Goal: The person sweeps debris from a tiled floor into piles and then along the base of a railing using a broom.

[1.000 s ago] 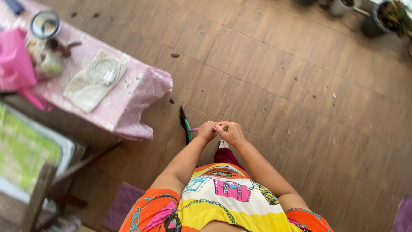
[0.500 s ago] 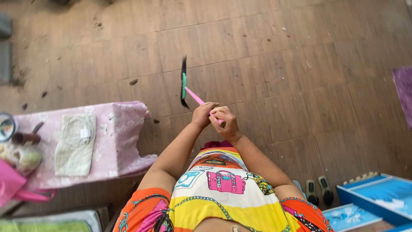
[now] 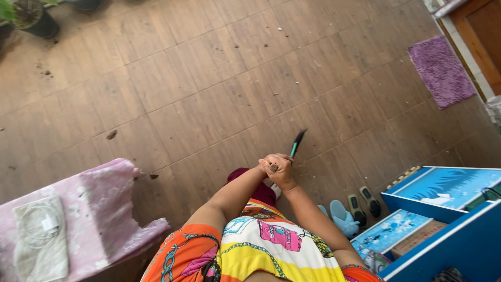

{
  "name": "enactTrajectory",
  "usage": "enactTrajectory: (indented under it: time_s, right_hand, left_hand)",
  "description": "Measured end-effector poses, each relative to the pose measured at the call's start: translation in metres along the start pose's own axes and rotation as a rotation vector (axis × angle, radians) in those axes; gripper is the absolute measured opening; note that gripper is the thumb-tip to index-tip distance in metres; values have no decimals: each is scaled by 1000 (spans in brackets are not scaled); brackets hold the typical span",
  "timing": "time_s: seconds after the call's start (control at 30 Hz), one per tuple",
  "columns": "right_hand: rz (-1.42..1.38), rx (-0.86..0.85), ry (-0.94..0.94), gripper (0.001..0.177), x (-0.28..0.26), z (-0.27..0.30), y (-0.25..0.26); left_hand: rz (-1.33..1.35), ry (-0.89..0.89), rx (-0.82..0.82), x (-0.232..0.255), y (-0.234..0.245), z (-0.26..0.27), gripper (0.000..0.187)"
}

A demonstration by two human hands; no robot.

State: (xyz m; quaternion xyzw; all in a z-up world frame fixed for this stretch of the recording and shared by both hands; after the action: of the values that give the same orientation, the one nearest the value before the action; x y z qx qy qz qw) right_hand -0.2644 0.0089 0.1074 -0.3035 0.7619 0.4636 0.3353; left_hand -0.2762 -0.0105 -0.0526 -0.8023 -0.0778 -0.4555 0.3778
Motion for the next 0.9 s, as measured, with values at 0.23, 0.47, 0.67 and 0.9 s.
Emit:
enactTrajectory:
  time_s: [0.23, 0.47, 0.67, 0.9]
  right_hand:
    - [-336, -105, -248, 14, 120, 10, -11]
    - [-597, -135, -461, 18, 162, 2, 6]
    - [-660, -4, -652, 24, 166, 0, 104]
    - [17, 52, -299, 17, 93, -61, 226]
  left_hand:
    - [-1259, 309, -106, -39, 43, -9, 11]
    - [-1480, 537, 226, -30, 74, -15, 23]
    - [-1588, 492, 154, -53, 16, -60, 14]
    - [-1149, 224, 49, -61, -95, -156, 17]
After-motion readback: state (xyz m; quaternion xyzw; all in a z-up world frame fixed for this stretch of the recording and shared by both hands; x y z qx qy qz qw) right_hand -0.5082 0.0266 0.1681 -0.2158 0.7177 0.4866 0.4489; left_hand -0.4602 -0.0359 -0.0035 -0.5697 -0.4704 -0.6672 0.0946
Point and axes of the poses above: each hand's wrist, its own z-axis away from the middle knuckle, its own y-axis out of the back of the hand, x = y × z, the point moved 9 cm from there along -z, towards the middle knuckle, and after that the axes turned 8 degrees about x, right-handed, at the moved point
